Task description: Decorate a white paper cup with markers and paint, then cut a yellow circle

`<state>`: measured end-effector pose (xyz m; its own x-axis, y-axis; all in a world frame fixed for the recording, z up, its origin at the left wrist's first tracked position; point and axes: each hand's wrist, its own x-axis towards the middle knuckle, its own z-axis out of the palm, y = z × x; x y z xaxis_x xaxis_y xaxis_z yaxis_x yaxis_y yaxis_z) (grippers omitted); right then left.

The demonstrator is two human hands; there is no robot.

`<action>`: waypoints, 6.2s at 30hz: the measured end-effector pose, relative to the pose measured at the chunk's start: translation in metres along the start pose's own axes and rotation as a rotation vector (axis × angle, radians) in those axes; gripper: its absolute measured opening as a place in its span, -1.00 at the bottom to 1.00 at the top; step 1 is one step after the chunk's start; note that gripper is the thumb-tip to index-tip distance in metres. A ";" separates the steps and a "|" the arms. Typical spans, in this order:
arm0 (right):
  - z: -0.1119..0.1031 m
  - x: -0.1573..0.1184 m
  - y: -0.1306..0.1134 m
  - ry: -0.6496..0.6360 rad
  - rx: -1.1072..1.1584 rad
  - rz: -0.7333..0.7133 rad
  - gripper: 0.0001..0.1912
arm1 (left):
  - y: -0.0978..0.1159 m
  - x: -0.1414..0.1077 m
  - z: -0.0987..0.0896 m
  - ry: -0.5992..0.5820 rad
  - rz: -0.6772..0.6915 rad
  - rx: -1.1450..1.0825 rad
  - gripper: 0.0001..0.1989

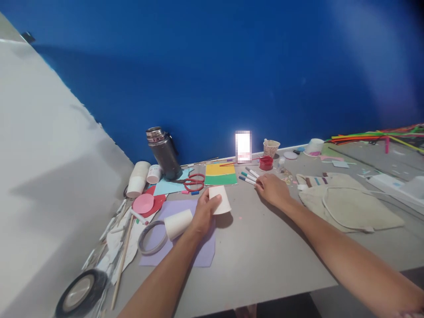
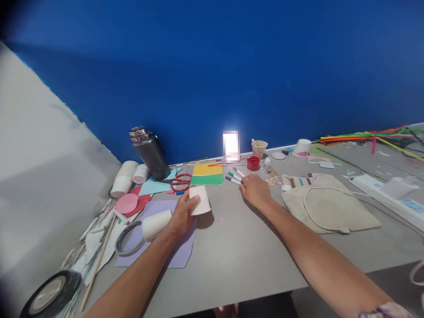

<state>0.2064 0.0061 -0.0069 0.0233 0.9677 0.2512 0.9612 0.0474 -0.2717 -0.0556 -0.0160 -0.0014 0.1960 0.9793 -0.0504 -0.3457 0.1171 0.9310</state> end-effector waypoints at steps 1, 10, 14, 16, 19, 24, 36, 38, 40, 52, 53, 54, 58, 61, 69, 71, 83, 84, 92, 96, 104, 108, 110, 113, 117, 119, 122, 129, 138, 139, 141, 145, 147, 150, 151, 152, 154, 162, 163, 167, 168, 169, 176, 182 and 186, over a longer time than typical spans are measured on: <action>0.001 0.001 0.002 -0.011 -0.014 0.006 -0.80 | 0.000 -0.001 0.001 0.006 0.054 0.072 -0.49; 0.004 0.002 -0.001 -0.038 -0.003 -0.028 -0.73 | 0.001 -0.004 0.005 0.077 0.235 0.361 -0.49; 0.004 0.000 -0.002 -0.050 0.021 -0.041 -0.79 | 0.002 -0.006 0.008 0.080 0.233 0.427 -0.45; 0.006 -0.003 -0.005 -0.056 0.030 -0.053 -0.83 | 0.002 -0.008 0.010 0.090 0.226 0.474 -0.41; 0.008 -0.006 -0.010 -0.058 0.047 -0.070 -0.90 | 0.002 -0.009 0.011 0.102 0.227 0.505 -0.36; -0.004 0.005 -0.001 0.024 0.079 0.016 -0.79 | 0.000 -0.010 0.005 0.055 0.232 0.430 -0.31; -0.012 0.023 0.032 -0.020 -0.008 0.170 -0.70 | -0.005 -0.008 -0.001 0.049 0.379 0.619 -0.50; -0.009 0.023 0.030 -0.047 -0.033 0.176 -0.68 | -0.005 -0.008 -0.002 0.078 0.409 0.656 -0.54; -0.007 0.023 0.030 -0.080 -0.052 0.187 -0.67 | -0.004 -0.008 -0.002 0.095 0.442 0.690 -0.58; -0.006 0.024 0.033 -0.095 0.002 0.195 -0.64 | -0.002 -0.014 0.000 0.136 0.789 0.971 -0.72; -0.008 0.023 0.033 -0.074 0.027 0.185 -0.64 | -0.001 -0.014 0.000 0.132 0.854 1.010 -0.73; -0.010 0.023 0.032 -0.049 0.057 0.172 -0.65 | 0.000 -0.015 0.000 0.129 0.930 1.049 -0.72; -0.025 0.017 0.019 0.079 0.256 0.057 -0.83 | 0.017 -0.016 0.004 0.122 1.191 1.218 -0.54; -0.037 0.008 0.000 0.148 0.480 -0.091 -0.85 | 0.040 -0.018 0.013 0.155 1.185 1.411 -0.39; -0.053 -0.014 -0.023 0.153 1.076 -0.214 -0.68 | 0.085 -0.033 0.021 -0.010 0.685 1.585 -0.72; -0.053 -0.016 -0.026 0.107 1.217 -0.195 -0.62 | 0.086 -0.038 0.023 -0.064 0.641 1.539 -0.77; -0.047 -0.026 -0.045 -0.115 1.728 -0.026 -0.56 | 0.070 -0.059 0.011 -0.079 0.651 1.493 -0.62; -0.053 -0.018 -0.035 -0.050 1.776 0.012 -0.55 | 0.076 -0.062 -0.003 0.029 0.667 1.478 -0.61; -0.054 -0.003 -0.029 -0.025 1.910 0.182 -0.51 | 0.103 -0.029 -0.018 0.237 0.583 1.370 -0.67; -0.035 -0.012 -0.039 -0.078 1.892 0.256 -0.52 | 0.081 0.007 -0.008 0.136 0.548 1.337 -0.77; -0.013 -0.002 -0.022 -0.100 1.894 0.353 -0.59 | -0.002 -0.027 0.009 0.241 0.224 0.693 -0.17; -0.012 -0.003 -0.024 -0.120 1.899 0.334 -0.57 | -0.011 -0.021 0.024 0.291 0.179 0.526 -0.26; -0.014 -0.005 -0.025 -0.127 1.899 0.320 -0.55 | -0.006 -0.012 0.026 0.282 0.164 0.482 -0.38; -0.017 -0.005 -0.026 -0.125 1.899 0.307 -0.54 | 0.005 -0.002 0.024 0.219 0.114 0.398 -0.50; -0.020 -0.006 -0.026 -0.120 1.898 0.304 -0.52 | 0.014 0.003 0.017 0.128 0.026 0.222 -0.52; -0.019 -0.005 -0.026 -0.115 1.896 0.314 -0.51 | 0.016 0.002 0.013 0.113 -0.043 0.093 -0.52; -0.017 -0.006 -0.027 -0.117 1.894 0.336 -0.50 | 0.016 0.000 0.008 0.141 -0.148 -0.115 -0.52; -0.012 -0.009 -0.028 -0.147 1.888 0.365 -0.56 | 0.017 -0.004 0.003 0.111 -0.186 -0.293 -0.52; -0.015 -0.015 -0.030 -0.136 1.810 0.344 -0.55 | 0.016 -0.005 -0.001 0.045 -0.193 -0.361 -0.52; -0.017 -0.015 -0.032 -0.132 1.790 0.330 -0.54 | 0.016 -0.006 0.000 0.058 -0.189 -0.359 -0.53; -0.026 -0.017 -0.037 -0.130 1.741 0.287 -0.54 | 0.015 -0.006 0.001 0.089 -0.191 -0.358 -0.57; -0.049 -0.018 -0.054 -0.096 1.646 0.165 -0.63 | 0.018 -0.006 0.001 0.106 -0.196 -0.367 -0.65; -0.060 -0.019 -0.064 -0.075 1.615 0.109 -0.67 | 0.020 -0.007 0.001 0.102 -0.198 -0.370 -0.63; -0.068 -0.026 -0.078 -0.037 1.513 -0.009 -0.73 | 0.022 -0.008 0.002 0.095 -0.204 -0.377 -0.60; -0.068 -0.029 -0.081 -0.009 1.460 -0.045 -0.74 | 0.021 -0.008 0.003 0.091 -0.207 -0.383 -0.60; -0.066 -0.033 -0.084 0.025 1.404 -0.074 -0.76 | 0.021 -0.008 0.003 0.085 -0.213 -0.389 -0.61; -0.060 -0.043 -0.086 0.093 1.308 -0.100 -0.81 | 0.019 -0.008 0.004 0.062 -0.235 -0.395 -0.62; -0.042 -0.064 -0.082 0.149 0.974 -0.239 -0.86 | 0.013 -0.013 0.011 0.033 -0.283 -0.387 -0.60; -0.042 -0.065 -0.081 0.154 0.946 -0.266 -0.87 | 0.012 -0.014 0.012 0.033 -0.275 -0.391 -0.61; -0.045 -0.066 -0.082 0.161 0.977 -0.293 -0.86 | 0.011 -0.015 0.015 0.056 -0.245 -0.397 -0.64; -0.045 -0.066 -0.083 0.154 1.021 -0.275 -0.85 | 0.011 -0.015 0.015 0.073 -0.247 -0.392 -0.65; -0.045 -0.065 -0.083 0.147 1.067 -0.256 -0.83 | 0.011 -0.015 0.015 0.093 -0.246 -0.385 -0.66; -0.051 -0.064 -0.086 0.139 1.162 -0.259 -0.76 | 0.015 -0.016 0.019 0.208 -0.214 -0.375 -0.74; -0.066 -0.063 -0.089 0.135 1.148 -0.282 -0.80 | 0.024 -0.015 0.020 0.250 -0.236 -0.389 -0.68; -0.077 -0.063 -0.088 0.240 1.141 -0.268 -0.87 | 0.028 -0.013 0.017 0.153 -0.268 -0.409 -0.60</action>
<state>0.1414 -0.0777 0.0724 0.0268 0.8284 0.5594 0.1478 0.5502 -0.8218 -0.0523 -0.0287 0.0313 0.2008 0.9154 -0.3490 -0.6383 0.3925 0.6622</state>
